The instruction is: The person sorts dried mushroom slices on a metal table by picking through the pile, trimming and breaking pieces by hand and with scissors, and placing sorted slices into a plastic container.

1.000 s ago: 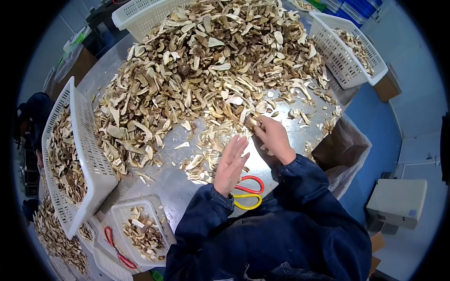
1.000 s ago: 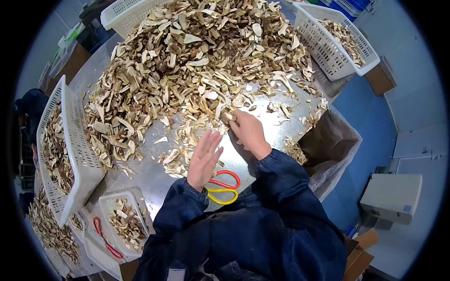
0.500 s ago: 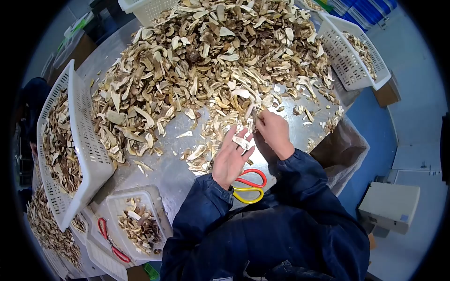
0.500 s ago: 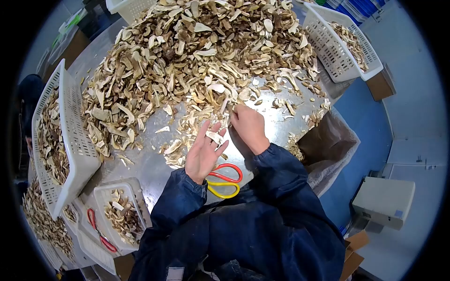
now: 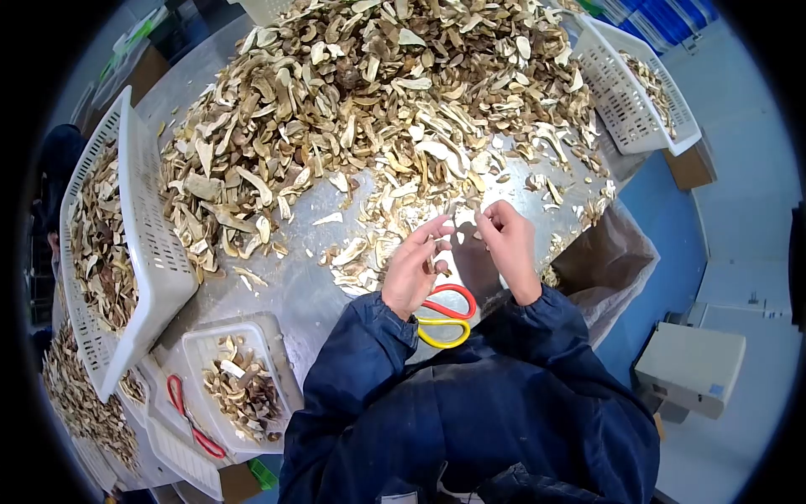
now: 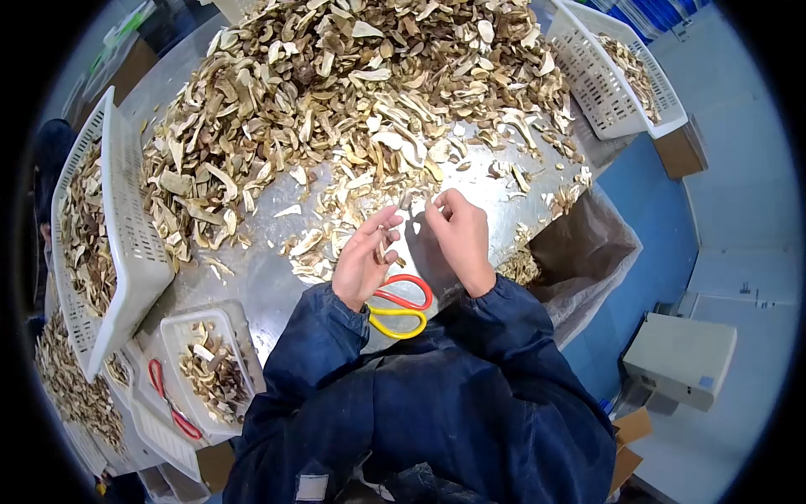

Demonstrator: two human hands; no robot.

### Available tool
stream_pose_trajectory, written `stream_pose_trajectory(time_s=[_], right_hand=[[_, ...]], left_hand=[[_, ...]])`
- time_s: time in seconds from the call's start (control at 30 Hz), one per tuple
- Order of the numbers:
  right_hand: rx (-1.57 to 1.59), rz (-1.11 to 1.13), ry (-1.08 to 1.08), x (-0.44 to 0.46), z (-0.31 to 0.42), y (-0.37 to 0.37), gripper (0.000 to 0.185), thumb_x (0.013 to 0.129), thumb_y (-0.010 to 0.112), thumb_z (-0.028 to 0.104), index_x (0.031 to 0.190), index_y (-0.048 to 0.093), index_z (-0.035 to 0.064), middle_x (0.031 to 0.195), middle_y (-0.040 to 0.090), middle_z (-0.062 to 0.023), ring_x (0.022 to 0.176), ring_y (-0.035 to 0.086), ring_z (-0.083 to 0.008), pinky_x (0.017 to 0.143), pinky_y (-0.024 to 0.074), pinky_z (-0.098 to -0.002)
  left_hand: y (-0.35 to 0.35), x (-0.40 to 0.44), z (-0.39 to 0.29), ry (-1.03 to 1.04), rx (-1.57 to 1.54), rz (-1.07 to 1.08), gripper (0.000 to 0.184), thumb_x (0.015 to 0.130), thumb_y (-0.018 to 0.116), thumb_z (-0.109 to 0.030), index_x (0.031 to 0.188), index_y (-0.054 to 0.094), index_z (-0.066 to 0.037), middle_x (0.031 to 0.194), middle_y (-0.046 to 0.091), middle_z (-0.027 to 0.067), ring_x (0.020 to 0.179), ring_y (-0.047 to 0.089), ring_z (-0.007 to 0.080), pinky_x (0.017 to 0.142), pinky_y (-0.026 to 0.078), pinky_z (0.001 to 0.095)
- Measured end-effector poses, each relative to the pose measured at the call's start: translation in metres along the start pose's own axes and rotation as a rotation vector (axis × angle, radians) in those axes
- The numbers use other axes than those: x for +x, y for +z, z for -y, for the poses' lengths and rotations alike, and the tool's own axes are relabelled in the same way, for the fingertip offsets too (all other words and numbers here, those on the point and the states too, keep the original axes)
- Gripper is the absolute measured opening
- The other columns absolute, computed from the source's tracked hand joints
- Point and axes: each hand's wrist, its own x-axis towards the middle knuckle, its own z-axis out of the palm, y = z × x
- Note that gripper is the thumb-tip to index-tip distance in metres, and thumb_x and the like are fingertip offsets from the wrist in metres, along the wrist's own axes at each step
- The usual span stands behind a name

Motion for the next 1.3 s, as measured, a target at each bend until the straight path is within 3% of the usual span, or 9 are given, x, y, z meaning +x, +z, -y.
stream_pose_trajectory(time_s=[0.17,0.27,0.53,0.63,0.73,0.93,1.07,1.17,1.3], right_hand=[[-0.285,0.051,-0.291,-0.017,0.022,-0.002,0.020,0.077,0.067,0.022,0.084,0.060,0.0034,0.061,0.059,-0.0136,0.052,0.060,-0.0261,0.049,0.0450,-0.0343],[-0.045,0.226,-0.249,-0.022,0.036,-0.004,0.020,0.077,0.067,0.022,0.083,0.061,0.0037,0.061,0.059,-0.0135,0.053,0.061,-0.0261,0.050,0.0454,-0.0339],[0.183,0.218,-0.037,-0.020,0.014,-0.004,0.017,0.079,0.065,0.018,0.082,0.062,0.0010,0.056,0.059,-0.0079,0.050,0.055,-0.0115,0.047,0.0416,-0.0265],[0.245,0.230,-0.007,-0.025,0.024,0.002,0.019,0.080,0.065,0.018,0.083,0.062,-0.0004,0.057,0.059,-0.0070,0.050,0.054,-0.0095,0.048,0.0414,-0.0251],[0.119,0.249,-0.032,-0.021,0.020,0.003,0.017,0.081,0.063,0.016,0.084,0.062,-0.0012,0.058,0.059,-0.0057,0.051,0.053,-0.0073,0.049,0.0423,-0.0235],[0.695,0.327,0.244,-0.011,-0.005,0.006,0.016,0.083,0.060,0.014,0.080,0.062,-0.0018,0.061,0.061,-0.0029,0.055,0.052,-0.0052,0.051,0.0419,-0.0221],[0.256,0.211,0.112,-0.008,-0.016,0.000,0.020,0.084,0.060,0.016,0.074,0.061,-0.0011,0.066,0.061,-0.0007,0.058,0.051,-0.0053,0.053,0.0389,-0.0209],[0.391,0.331,0.157,-0.013,-0.003,0.000,0.022,0.083,0.062,0.018,0.072,0.059,-0.0011,0.062,0.057,0.0004,0.056,0.049,-0.0054,0.052,0.0383,-0.0214],[0.512,0.395,0.230,-0.013,0.001,0.002,0.018,0.084,0.061,0.016,0.074,0.060,0.0007,0.061,0.054,0.0016,0.055,0.046,-0.0037,0.049,0.0361,-0.0200]], left_hand=[[-0.002,0.003,0.008,0.012,0.044,0.073,0.049,0.093,0.049,-0.020,0.137,0.034,-0.004,0.134,0.044,0.0084,0.121,0.044,0.0181,0.096,0.039,0.0311],[0.001,0.000,0.001,-0.038,0.080,0.017,0.050,0.093,0.049,-0.019,0.138,0.032,-0.004,0.133,0.044,0.0103,0.120,0.046,0.0187,0.099,0.038,0.0340],[0.006,0.002,0.010,0.031,0.205,-0.083,0.040,0.092,0.042,-0.002,0.132,0.040,-0.002,0.119,0.055,0.0126,0.102,0.058,0.0183,0.087,0.048,0.0284],[0.013,-0.004,0.006,0.200,0.856,-0.072,0.042,0.089,0.043,0.001,0.130,0.044,-0.004,0.106,0.061,0.0145,0.082,0.064,0.0183,0.072,0.052,0.0295],[0.012,-0.006,0.011,0.404,1.096,-0.064,0.044,0.085,0.046,0.003,0.129,0.046,-0.005,0.094,0.063,0.0159,0.068,0.064,0.0202,0.060,0.051,0.0306],[0.007,-0.003,0.009,0.329,0.991,-0.081,0.042,0.085,0.055,-0.002,0.126,0.047,0.002,0.100,0.065,0.0136,0.087,0.063,0.0149,0.077,0.048,0.0283],[0.009,-0.005,0.008,0.238,0.792,-0.103,0.044,0.083,0.060,-0.005,0.125,0.049,0.000,0.100,0.065,0.0144,0.089,0.064,0.0181,0.079,0.048,0.0292],[0.012,-0.005,0.009,0.436,1.226,-0.132,0.044,0.080,0.064,-0.006,0.123,0.053,-0.004,0.099,0.065,0.0147,0.088,0.064,0.0205,0.078,0.048,0.0294],[0.015,-0.006,0.011,0.479,1.258,-0.170,0.042,0.078,0.065,-0.005,0.120,0.057,-0.006,0.096,0.065,0.0141,0.087,0.064,0.0207,0.076,0.049,0.0290]])
